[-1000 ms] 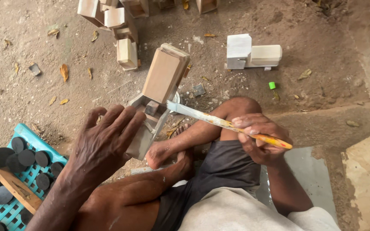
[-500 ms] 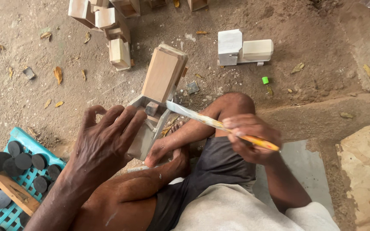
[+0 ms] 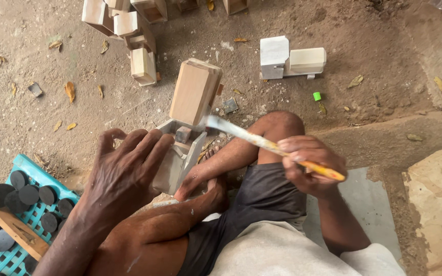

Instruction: The person sits on the ground and paints small wooden parts white using a paintbrush. They dip the brush into a paint can and apply the paint to the surfaces of the wooden pieces, turning them over to cover different sides.

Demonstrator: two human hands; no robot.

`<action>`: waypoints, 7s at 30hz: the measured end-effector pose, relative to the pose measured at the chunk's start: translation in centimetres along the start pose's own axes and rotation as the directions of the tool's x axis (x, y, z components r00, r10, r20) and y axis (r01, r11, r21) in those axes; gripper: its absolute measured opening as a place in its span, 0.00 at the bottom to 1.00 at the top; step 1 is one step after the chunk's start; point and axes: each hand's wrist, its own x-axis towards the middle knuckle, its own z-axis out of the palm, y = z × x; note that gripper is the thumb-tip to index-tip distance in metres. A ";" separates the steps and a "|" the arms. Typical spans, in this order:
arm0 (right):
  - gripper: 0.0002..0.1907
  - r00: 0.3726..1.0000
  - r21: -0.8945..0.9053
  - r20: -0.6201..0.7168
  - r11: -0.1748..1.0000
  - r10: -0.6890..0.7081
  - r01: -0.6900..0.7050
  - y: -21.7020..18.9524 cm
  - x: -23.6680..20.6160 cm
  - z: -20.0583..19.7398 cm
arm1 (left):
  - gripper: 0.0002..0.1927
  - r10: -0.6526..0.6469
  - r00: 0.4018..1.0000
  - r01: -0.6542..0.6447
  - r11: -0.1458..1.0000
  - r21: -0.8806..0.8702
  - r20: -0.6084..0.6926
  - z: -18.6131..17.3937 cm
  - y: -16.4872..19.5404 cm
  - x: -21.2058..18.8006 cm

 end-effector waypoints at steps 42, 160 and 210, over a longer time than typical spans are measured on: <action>0.07 0.702 0.516 -0.441 0.798 0.560 -0.312 4.4 -4.1 0.9 | 0.54 -0.080 0.997 0.080 0.997 -0.018 0.018 2.2 -2.0 -1.1; 0.35 0.686 0.756 0.118 0.382 0.718 -0.531 8.5 -3.6 19.4 | 0.60 -0.778 0.627 -0.502 -0.374 -0.780 -0.030 25.0 1.3 -11.0; 0.19 0.912 0.196 0.135 0.892 0.387 -0.407 -3.1 -7.8 10.4 | 0.53 -0.902 0.422 -0.630 -0.367 -0.684 0.095 21.3 0.1 -9.3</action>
